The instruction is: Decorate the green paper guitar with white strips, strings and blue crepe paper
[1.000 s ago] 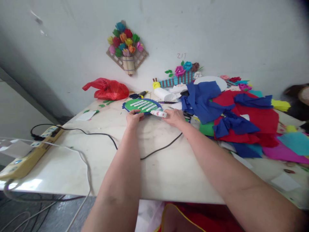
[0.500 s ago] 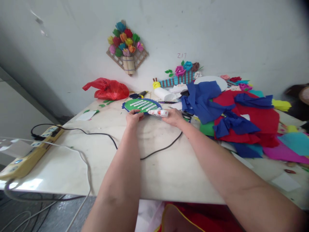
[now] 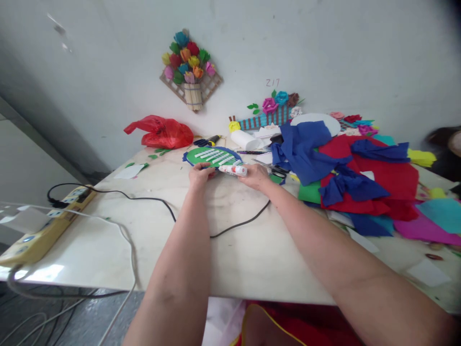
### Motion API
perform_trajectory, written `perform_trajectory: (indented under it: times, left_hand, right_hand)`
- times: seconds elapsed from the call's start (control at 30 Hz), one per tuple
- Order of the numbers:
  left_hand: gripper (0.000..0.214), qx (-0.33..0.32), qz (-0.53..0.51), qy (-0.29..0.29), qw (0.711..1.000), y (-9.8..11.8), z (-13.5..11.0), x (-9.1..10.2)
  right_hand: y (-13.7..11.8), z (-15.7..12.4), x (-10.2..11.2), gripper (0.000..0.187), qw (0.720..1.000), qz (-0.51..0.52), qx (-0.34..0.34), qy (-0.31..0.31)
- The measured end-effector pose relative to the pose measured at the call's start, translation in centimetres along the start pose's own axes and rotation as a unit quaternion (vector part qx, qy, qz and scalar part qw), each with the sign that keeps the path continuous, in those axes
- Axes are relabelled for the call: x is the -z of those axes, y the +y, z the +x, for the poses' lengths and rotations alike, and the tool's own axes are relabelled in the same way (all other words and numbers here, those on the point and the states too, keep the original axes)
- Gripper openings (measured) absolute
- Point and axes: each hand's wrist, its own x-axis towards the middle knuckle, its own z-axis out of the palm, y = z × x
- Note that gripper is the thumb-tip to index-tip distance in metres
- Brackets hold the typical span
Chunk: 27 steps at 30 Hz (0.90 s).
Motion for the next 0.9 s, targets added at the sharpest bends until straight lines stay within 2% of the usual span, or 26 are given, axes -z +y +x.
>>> perform_trajectory:
  times: [0.27,0.43,0.57,0.9]
  left_hand:
    - [0.031,-0.004,-0.003,-0.006,1.000,-0.16,0.15,0.04]
    - [0.017,0.008,-0.019,-0.002,1.000,0.37,0.02,-0.17]
    - [0.015,0.029,-0.024,0.013,0.999,0.72,-0.03,-0.29]
    - [0.027,-0.025,-0.008,-0.016,1.000,-0.19,0.17,0.03]
  right_hand:
    - [-0.17,0.12,-0.02,0.032,1.000,0.018,-0.013,-0.006]
    - [-0.21,0.21,-0.30,0.033,1.000,0.010,-0.018,0.001]
    - [-0.32,0.18,-0.59,0.030,1.000,-0.009,-0.015,0.007]
    - [-0.18,-0.21,-0.48,0.027,0.998,-0.049,0.010,0.023]
